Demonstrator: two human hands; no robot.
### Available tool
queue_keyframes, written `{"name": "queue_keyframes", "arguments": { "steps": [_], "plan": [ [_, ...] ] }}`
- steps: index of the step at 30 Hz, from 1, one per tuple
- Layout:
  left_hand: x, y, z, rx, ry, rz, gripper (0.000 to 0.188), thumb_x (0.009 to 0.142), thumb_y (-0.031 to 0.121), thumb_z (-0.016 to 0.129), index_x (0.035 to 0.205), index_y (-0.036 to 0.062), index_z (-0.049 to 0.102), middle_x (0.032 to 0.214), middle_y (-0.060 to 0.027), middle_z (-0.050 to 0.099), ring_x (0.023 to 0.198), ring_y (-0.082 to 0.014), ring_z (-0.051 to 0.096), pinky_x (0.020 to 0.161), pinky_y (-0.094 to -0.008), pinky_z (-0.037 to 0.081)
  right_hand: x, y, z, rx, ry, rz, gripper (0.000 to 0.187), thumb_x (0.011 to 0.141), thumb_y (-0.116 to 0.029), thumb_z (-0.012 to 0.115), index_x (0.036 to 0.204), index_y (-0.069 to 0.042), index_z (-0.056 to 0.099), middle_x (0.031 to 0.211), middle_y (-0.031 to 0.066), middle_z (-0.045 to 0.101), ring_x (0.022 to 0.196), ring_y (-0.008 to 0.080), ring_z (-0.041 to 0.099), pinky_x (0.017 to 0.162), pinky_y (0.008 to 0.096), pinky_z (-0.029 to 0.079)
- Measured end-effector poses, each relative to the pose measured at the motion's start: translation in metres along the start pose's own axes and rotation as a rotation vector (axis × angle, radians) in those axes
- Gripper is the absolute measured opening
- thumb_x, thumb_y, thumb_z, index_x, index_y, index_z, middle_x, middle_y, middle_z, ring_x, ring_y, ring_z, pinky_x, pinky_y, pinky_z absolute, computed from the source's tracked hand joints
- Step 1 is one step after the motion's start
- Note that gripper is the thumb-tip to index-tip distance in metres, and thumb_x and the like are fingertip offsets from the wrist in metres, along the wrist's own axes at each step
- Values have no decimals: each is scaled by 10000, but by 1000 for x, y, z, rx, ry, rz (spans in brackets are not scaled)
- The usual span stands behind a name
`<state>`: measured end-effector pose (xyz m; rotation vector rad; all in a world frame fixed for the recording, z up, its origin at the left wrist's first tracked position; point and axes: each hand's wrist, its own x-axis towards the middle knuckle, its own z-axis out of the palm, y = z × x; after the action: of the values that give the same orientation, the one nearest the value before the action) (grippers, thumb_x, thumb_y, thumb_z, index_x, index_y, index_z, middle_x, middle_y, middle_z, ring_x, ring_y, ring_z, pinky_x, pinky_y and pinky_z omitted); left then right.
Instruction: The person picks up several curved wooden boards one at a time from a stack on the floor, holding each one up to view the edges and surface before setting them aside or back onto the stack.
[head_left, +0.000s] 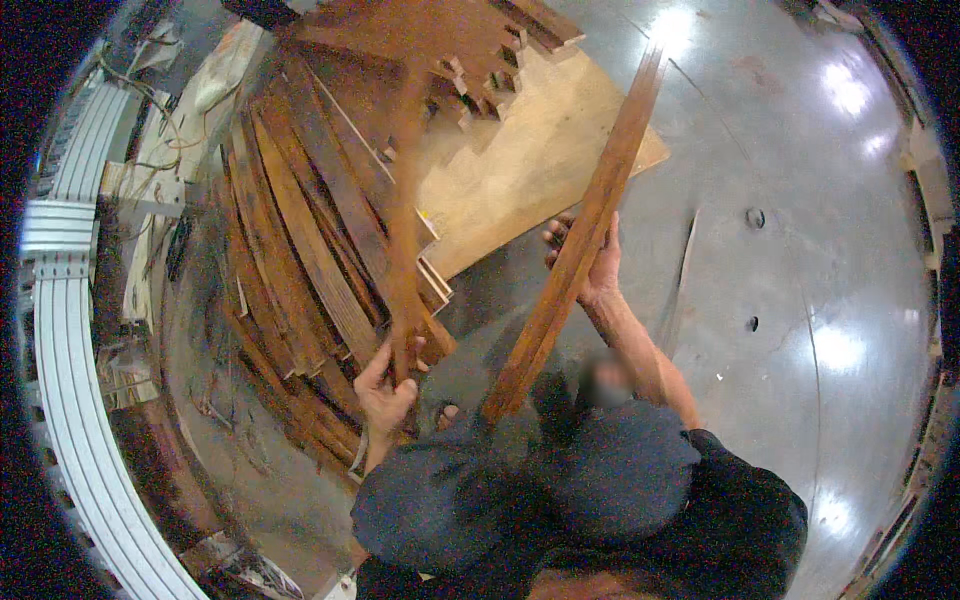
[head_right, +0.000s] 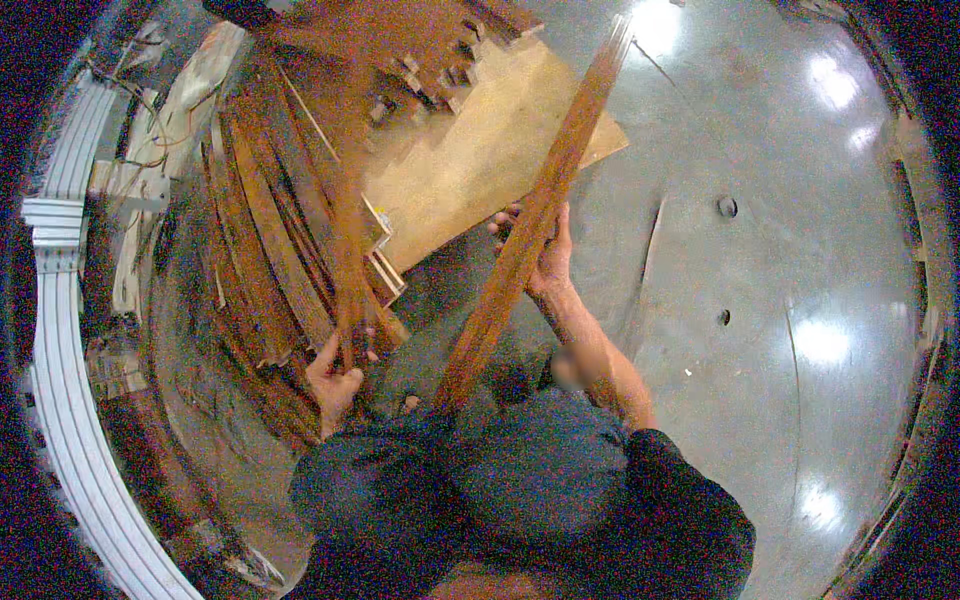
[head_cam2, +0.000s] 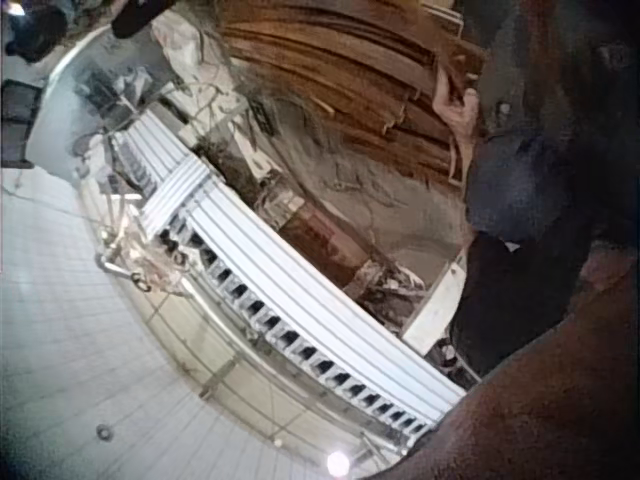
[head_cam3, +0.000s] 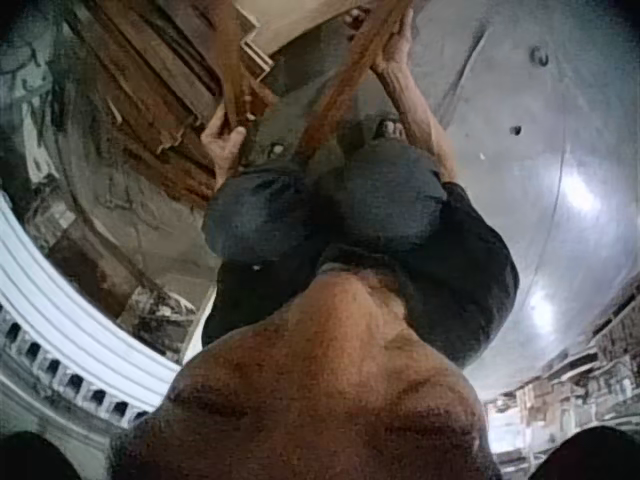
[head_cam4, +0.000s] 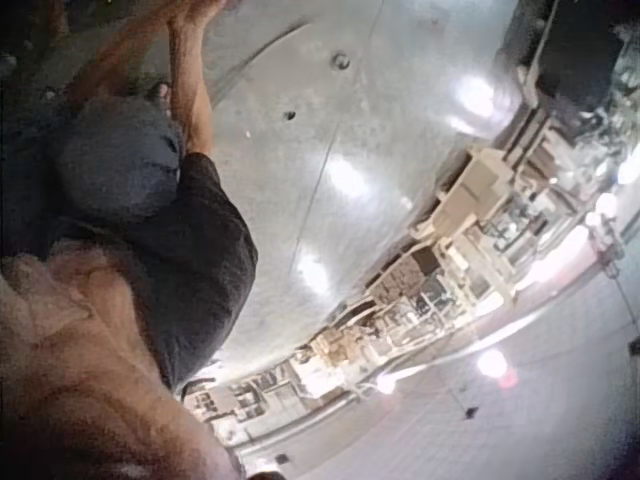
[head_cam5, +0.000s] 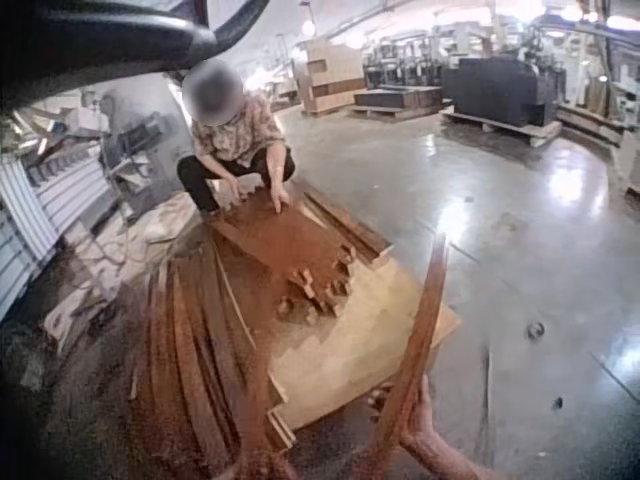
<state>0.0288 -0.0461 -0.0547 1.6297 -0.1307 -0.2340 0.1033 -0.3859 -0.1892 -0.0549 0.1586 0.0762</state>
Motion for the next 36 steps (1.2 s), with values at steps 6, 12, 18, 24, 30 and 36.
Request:
{"name": "queue_keyframes", "arguments": {
  "steps": [6,12,18,24,30,36],
  "plan": [
    [20,-3,30,104,-289,-82,644,743,56,598,1364,-80,501,1241,-161,623,1019,-176,618,910,-306,494,-10,2,14,3,142,-30,887,890,-762,375,1210,38,585,1261,212,598,1227,404,536,932,492,524],
    [28,9,53,288,-405,-47,646,723,61,620,1344,-81,510,1345,-212,564,1249,-268,549,1055,-339,409,-12,-4,23,44,87,-48,908,890,-756,390,1374,8,465,1403,243,485,1263,408,509,1024,488,458],
    [20,4,70,555,-493,75,635,776,72,629,1375,-64,470,1392,-262,509,1322,-336,489,1113,-370,363,-8,0,18,9,-64,65,894,858,-757,456,1428,-68,432,1383,213,513,1253,415,497,1069,539,393],
    [30,16,73,522,-614,-15,500,852,135,683,1308,-24,554,1301,-230,589,1210,-304,575,1041,-383,433,-15,-13,7,-102,-75,21,826,924,-603,517,1411,52,390,1156,192,584,982,282,587,876,405,511],
    [32,36,23,642,355,9,267,861,244,758,926,-6,689,770,-42,681,712,-104,630,660,-279,527,-10,-1,-2,-185,-26,-22,873,861,-724,505,1299,30,464,1092,175,600,923,302,604,820,457,526],
    [5,-11,35,540,257,-602,559,754,450,827,958,-11,584,670,-83,623,636,-184,641,566,-347,517,-15,8,15,-117,-77,-8,753,900,-632,552,1228,40,463,1015,130,502,920,258,512,827,404,473]
  ]
}}
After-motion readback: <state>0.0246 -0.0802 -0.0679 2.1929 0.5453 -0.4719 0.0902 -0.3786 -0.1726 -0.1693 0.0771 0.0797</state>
